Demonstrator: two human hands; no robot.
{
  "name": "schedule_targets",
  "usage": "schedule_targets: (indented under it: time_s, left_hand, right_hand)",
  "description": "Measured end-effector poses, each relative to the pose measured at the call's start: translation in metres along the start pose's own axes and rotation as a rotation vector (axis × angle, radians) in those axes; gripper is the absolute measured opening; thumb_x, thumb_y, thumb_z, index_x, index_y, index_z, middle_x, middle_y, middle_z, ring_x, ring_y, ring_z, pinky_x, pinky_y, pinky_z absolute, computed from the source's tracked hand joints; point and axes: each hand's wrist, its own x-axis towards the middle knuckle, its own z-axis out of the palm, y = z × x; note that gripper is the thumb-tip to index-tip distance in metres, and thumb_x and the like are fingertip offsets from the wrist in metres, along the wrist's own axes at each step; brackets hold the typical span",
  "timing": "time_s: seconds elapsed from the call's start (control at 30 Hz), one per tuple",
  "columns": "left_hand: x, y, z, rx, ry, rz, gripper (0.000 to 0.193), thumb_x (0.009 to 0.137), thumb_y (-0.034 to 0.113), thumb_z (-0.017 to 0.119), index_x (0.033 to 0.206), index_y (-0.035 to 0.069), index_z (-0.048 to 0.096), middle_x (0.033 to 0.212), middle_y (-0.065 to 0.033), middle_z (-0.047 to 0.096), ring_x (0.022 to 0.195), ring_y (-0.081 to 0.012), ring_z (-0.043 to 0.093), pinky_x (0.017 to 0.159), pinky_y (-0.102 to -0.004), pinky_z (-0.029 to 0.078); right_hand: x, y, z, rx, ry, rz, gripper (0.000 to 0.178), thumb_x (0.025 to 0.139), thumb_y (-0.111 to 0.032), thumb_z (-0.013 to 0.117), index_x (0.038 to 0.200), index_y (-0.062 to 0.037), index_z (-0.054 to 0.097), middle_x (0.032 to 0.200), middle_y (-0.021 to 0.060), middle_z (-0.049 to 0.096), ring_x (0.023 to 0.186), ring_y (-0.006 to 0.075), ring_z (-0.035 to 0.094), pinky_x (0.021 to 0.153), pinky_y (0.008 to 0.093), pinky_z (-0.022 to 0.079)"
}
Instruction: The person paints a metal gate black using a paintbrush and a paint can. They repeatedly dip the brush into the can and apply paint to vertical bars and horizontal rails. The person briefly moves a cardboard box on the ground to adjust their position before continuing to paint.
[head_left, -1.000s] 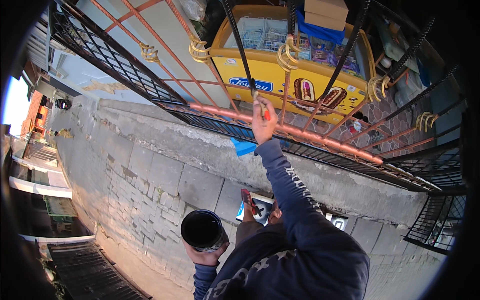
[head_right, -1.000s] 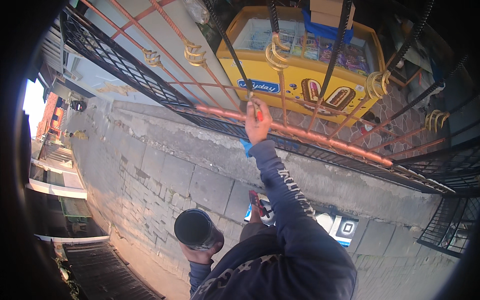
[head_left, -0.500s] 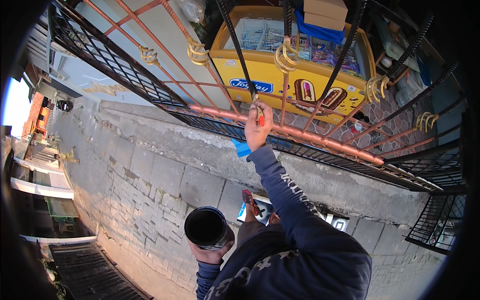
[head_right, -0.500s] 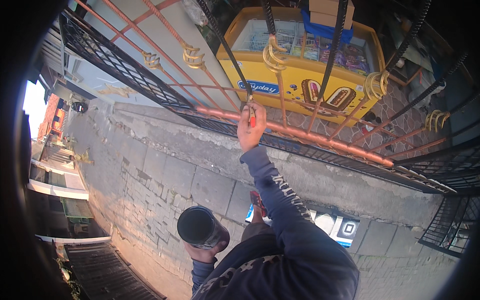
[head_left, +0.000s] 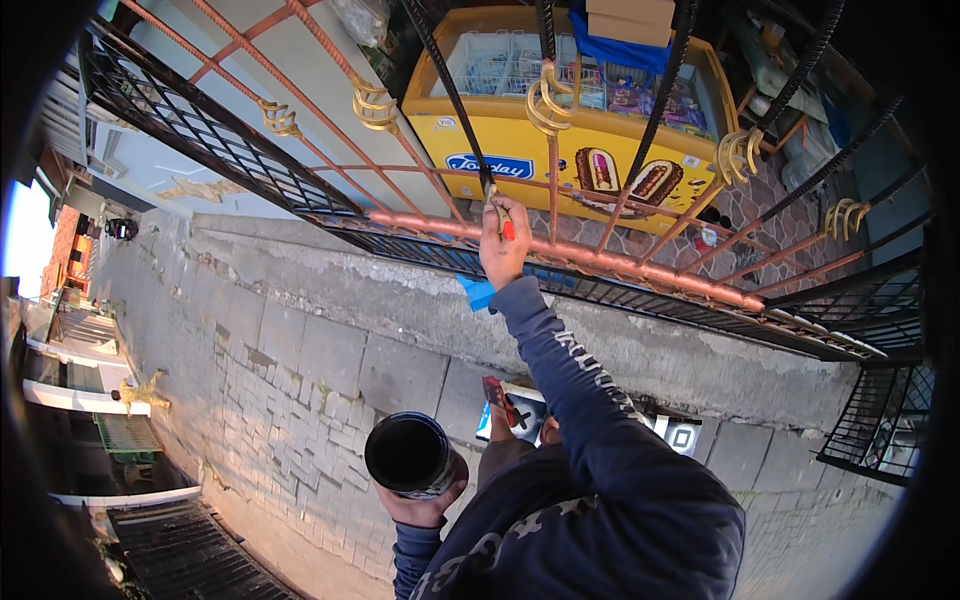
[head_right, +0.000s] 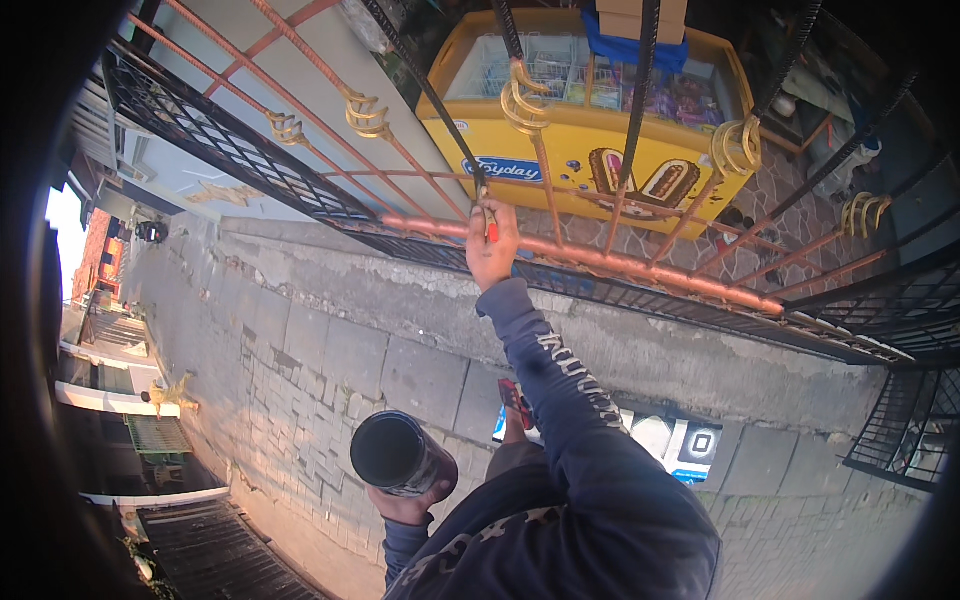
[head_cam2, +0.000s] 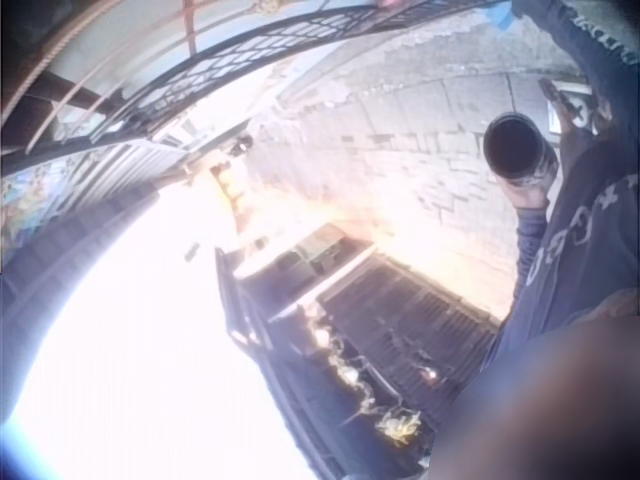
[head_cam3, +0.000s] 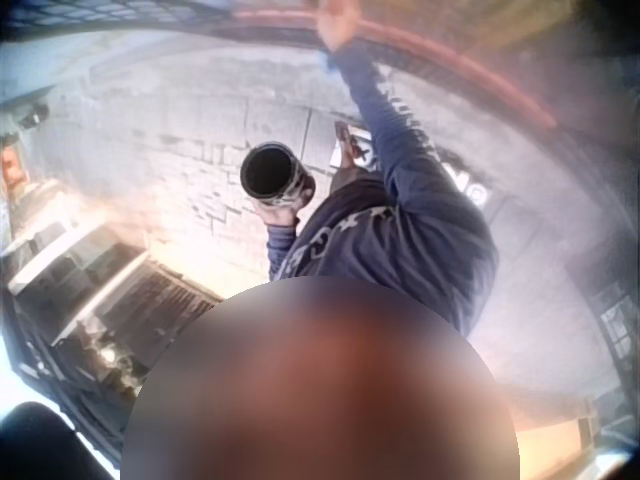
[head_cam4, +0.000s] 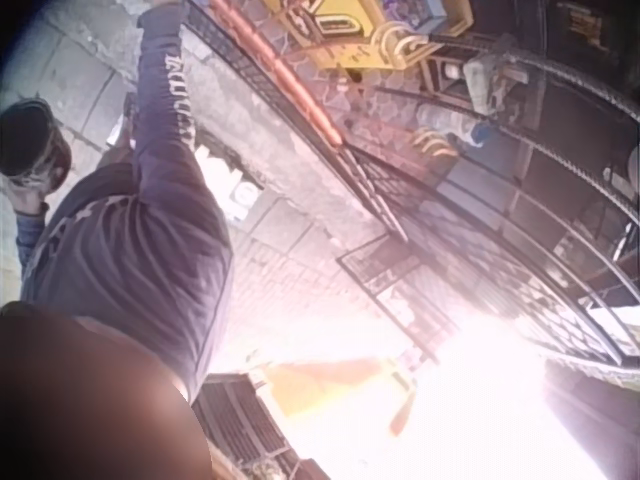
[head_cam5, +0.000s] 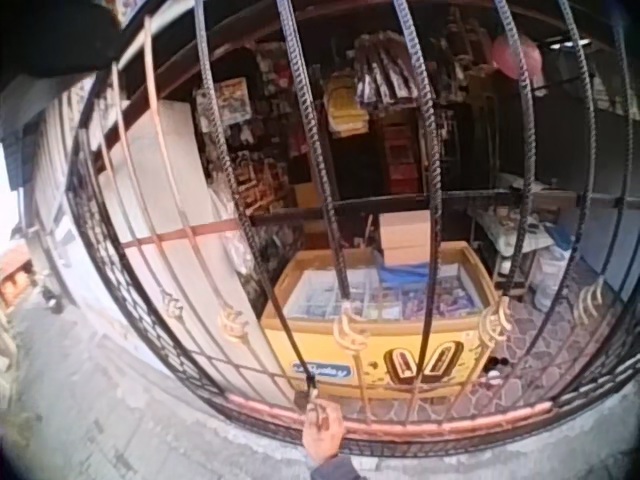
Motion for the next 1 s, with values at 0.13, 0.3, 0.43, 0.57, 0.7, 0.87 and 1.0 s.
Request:
schedule_targets:
  time_s: [0.13,0.3,0.43,0.57,0.7,0.87,1.0]
  left_hand:
    - [-0.007,0.002,0.006,-0.057,0.109,-0.041,0.097,0.048,0.027,0.101,0.131,0.002,0.058,0.12,-0.0105,0.07,0.11,-0.0255,0.069,0.1,-0.0395,0.054]
    - [-0.009,-0.003,0.002,0.023,0.04,-0.023,0.104,0.047,0.022,0.103,0.135,0.001,0.05,0.122,-0.0122,0.068,0.111,-0.0253,0.068,0.101,-0.04,0.054]
    - [-0.012,-0.009,-0.001,0.013,-0.007,-0.011,0.11,0.047,0.021,0.104,0.138,0.0,0.045,0.124,-0.0137,0.066,0.113,-0.0256,0.067,0.102,-0.0401,0.053]
    - [-0.016,-0.01,-0.001,0.079,-0.01,-0.03,0.112,0.048,0.023,0.104,0.139,0.0,0.042,0.125,-0.0144,0.066,0.114,-0.0267,0.067,0.103,-0.0395,0.052]
    - [-0.01,-0.008,0.004,0.019,-0.032,-0.013,0.115,0.049,0.024,0.105,0.141,0.0,0.04,0.128,-0.0155,0.065,0.117,-0.0278,0.066,0.104,-0.0405,0.051]
    - [-0.011,-0.006,0.016,-0.095,0.071,0.028,0.094,0.048,0.018,0.101,0.129,0.001,0.057,0.117,-0.0113,0.07,0.108,-0.0258,0.069,0.1,-0.0402,0.053]
    - [-0.001,-0.017,0.016,-0.054,-0.004,0.091,0.104,0.047,0.02,0.103,0.135,0.001,0.05,0.123,-0.0128,0.067,0.113,-0.0272,0.067,0.101,-0.0405,0.053]
  right_hand:
    - [-0.006,0.01,-0.01,-0.08,-0.116,0.035,0.012,0.097,-0.006,0.064,0.107,0.0007,0.063,0.104,0.0168,0.067,0.093,0.0303,0.068,0.084,0.038,0.054]
    - [-0.002,0.011,-0.014,-0.027,-0.089,0.072,0.013,0.093,-0.004,0.065,0.105,-0.0002,0.065,0.103,0.019,0.068,0.093,0.0353,0.069,0.083,0.0411,0.054]
    - [0.002,0.01,-0.016,-0.06,-0.101,0.077,0.012,0.092,-0.004,0.066,0.104,-0.0003,0.065,0.102,0.0189,0.068,0.092,0.0358,0.069,0.082,0.0406,0.054]
    - [0.002,0.013,-0.02,-0.065,-0.153,0.053,0.015,0.09,-0.004,0.068,0.105,-0.0018,0.067,0.102,0.0211,0.07,0.093,0.0384,0.07,0.082,0.0401,0.055]
    - [-0.013,0.033,-0.033,-0.189,-0.395,0.224,0.015,0.094,-0.014,0.07,0.105,-0.004,0.07,0.097,0.0166,0.074,0.087,0.0321,0.073,0.08,0.04,0.056]
    - [-0.101,0.08,-0.134,-0.297,-0.689,0.523,0.011,0.089,-0.02,0.073,0.095,-0.0106,0.073,0.087,0.0148,0.075,0.085,0.0345,0.073,0.077,0.041,0.056]
    - [-0.188,0.095,-0.303,-0.751,-0.474,0.844,0.032,0.09,-0.036,0.07,0.104,-0.0085,0.074,0.1,0.022,0.075,0.098,0.0405,0.073,0.086,0.0458,0.056]
